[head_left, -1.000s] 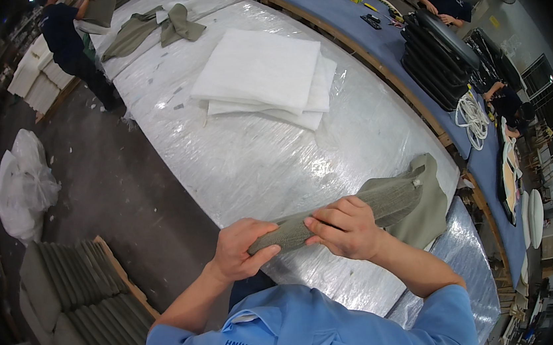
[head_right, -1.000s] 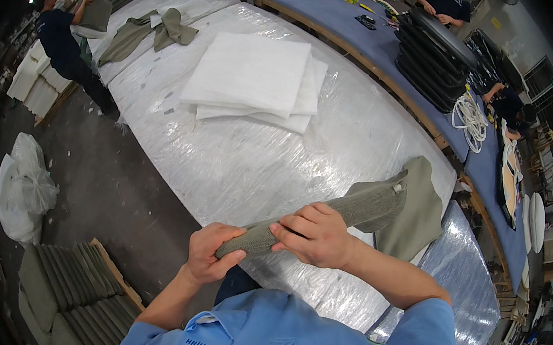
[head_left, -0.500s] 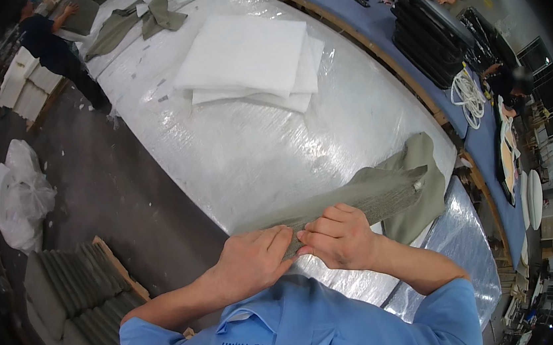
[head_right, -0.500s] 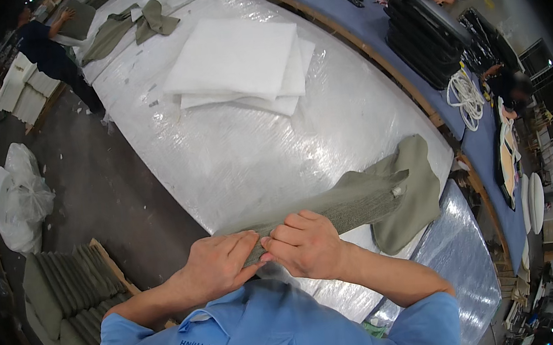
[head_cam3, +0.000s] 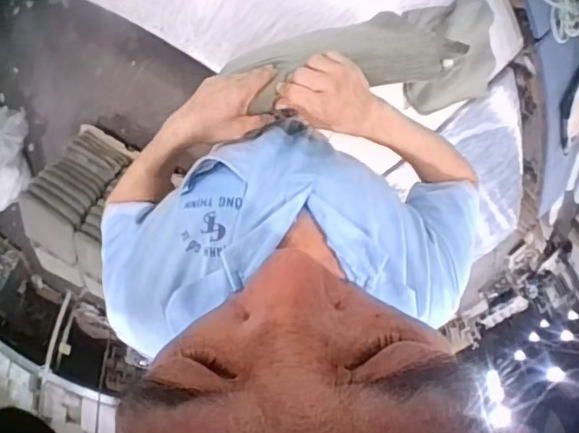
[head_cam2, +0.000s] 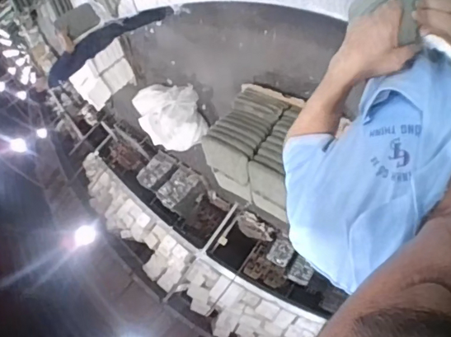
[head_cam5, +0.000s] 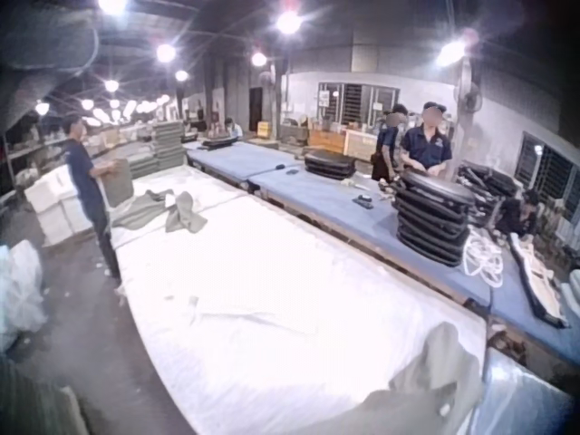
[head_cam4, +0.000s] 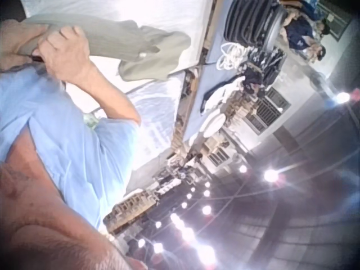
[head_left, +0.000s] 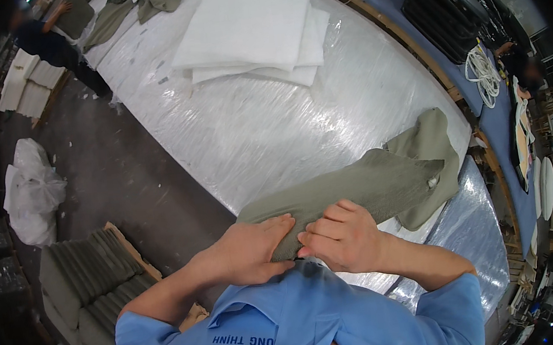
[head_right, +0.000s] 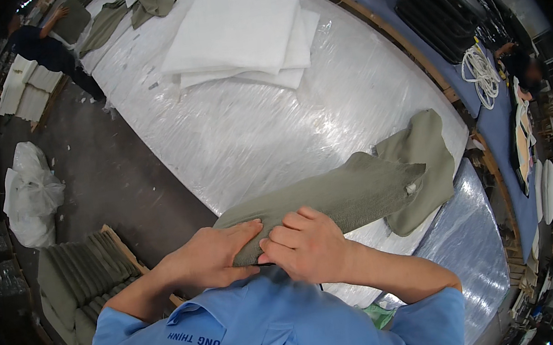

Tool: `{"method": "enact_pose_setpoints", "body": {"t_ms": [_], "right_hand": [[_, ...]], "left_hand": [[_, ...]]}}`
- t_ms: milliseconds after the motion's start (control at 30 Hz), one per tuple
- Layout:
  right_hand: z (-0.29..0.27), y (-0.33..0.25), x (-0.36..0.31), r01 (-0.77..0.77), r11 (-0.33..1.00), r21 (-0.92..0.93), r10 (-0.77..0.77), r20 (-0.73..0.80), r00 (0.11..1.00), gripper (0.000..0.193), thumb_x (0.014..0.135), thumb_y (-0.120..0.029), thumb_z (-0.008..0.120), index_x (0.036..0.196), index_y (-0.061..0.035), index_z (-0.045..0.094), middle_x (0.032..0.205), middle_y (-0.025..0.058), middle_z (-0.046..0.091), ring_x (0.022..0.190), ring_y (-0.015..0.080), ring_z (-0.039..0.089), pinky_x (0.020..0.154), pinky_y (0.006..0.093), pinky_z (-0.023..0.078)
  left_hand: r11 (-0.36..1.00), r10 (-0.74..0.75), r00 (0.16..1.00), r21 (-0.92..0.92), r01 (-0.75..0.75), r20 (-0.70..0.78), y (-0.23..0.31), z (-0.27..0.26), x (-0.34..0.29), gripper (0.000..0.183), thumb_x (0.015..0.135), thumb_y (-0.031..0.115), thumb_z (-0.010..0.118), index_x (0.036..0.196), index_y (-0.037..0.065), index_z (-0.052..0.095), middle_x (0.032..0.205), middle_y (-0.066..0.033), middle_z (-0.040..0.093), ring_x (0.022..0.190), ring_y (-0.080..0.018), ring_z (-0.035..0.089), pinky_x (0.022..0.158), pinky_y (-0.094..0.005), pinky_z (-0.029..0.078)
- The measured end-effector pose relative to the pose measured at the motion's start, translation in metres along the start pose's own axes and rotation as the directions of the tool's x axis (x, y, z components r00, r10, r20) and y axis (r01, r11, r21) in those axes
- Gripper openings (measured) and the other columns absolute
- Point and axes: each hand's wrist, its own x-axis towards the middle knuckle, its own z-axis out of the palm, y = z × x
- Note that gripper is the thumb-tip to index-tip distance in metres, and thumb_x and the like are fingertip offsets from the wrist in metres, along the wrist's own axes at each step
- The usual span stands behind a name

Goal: The person folds a green fabric cushion cover around a white foam insert on a plastic-covered table. They smooth the fabric, tuck edges, and roll the cover into a compact bundle, then place it on a stack of similar items.

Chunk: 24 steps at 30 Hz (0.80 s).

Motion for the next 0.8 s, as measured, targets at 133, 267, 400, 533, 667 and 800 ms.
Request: {"method": "enact_pose_setpoints", "body": {"t_ms": [133,267,400,533,667,800], "right_hand": [[0.004,0.004,0.003,-0.023,1.000,-0.006,0.023,-0.029,0.999,0.020,0.085,-0.028,0.077,0.091,-0.0102,0.070,0.080,-0.0022,0.056,0.072,0.0169,0.053,0.065,0.0323,0.039],[-0.002,0.009,0.006,-0.067,0.998,0.012,0.067,0.023,0.997,0.026,0.085,-0.031,0.079,0.101,-0.0108,0.073,0.088,-0.0015,0.066,0.076,0.0184,0.057,0.069,0.0341,0.042],[-0.027,0.011,0.008,-0.066,0.998,-0.008,0.066,0.035,0.997,0.041,0.086,-0.038,0.077,0.118,-0.0144,0.070,0.101,-0.0022,0.066,0.097,0.0182,0.060,0.082,0.0370,0.044],[-0.035,0.017,-0.006,-0.003,0.990,-0.143,0.003,-0.003,1.000,0.047,0.085,-0.042,0.077,0.124,-0.0147,0.070,0.105,-0.0011,0.067,0.104,0.0186,0.061,0.086,0.0385,0.046],[-0.019,0.026,-0.016,0.080,0.968,-0.240,-0.112,-0.124,0.986,0.042,0.081,-0.042,0.080,0.110,-0.0134,0.075,0.104,0.0008,0.070,0.093,0.0189,0.065,0.080,0.0347,0.047],[-0.013,0.032,-0.015,0.113,0.957,-0.266,-0.157,-0.147,0.977,0.032,0.087,-0.034,0.076,0.109,-0.0111,0.074,0.099,0.0005,0.066,0.082,0.0160,0.060,0.071,0.0302,0.046]], "left_hand": [[0.998,0.048,0.999,-0.028,-0.047,0.006,-0.004,-0.008,0.004,0.076,0.089,0.037,0.072,0.143,-0.009,0.044,0.135,-0.0265,0.061,0.118,-0.0404,0.063,0.094,-0.0453,0.054],[0.997,-0.046,0.994,-0.053,0.052,0.100,0.003,-0.021,0.008,0.075,0.089,0.037,0.073,0.143,-0.007,0.044,0.126,-0.0254,0.064,0.113,-0.0413,0.065,0.092,-0.0460,0.053],[0.999,0.008,0.997,-0.046,-0.004,0.074,-0.005,-0.023,0.009,0.075,0.088,0.036,0.072,0.144,-0.005,0.045,0.124,-0.0255,0.065,0.110,-0.0414,0.065,0.091,-0.0460,0.053],[0.996,0.083,0.996,-0.023,-0.083,-0.015,-0.016,-0.015,0.008,0.074,0.088,0.036,0.073,0.145,-0.003,0.045,0.120,-0.0269,0.066,0.107,-0.0415,0.067,0.090,-0.0463,0.053],[0.999,0.017,0.999,-0.038,-0.015,0.039,-0.015,-0.021,0.009,0.075,0.088,0.036,0.073,0.146,-0.002,0.045,0.116,-0.0276,0.068,0.103,-0.0421,0.068,0.088,-0.0466,0.054],[0.993,-0.046,0.994,-0.100,0.055,0.095,-0.006,-0.032,0.011,0.080,0.088,0.035,0.073,0.152,0.000,0.040,0.121,-0.0271,0.067,0.103,-0.0419,0.069,0.089,-0.0462,0.054]]}}
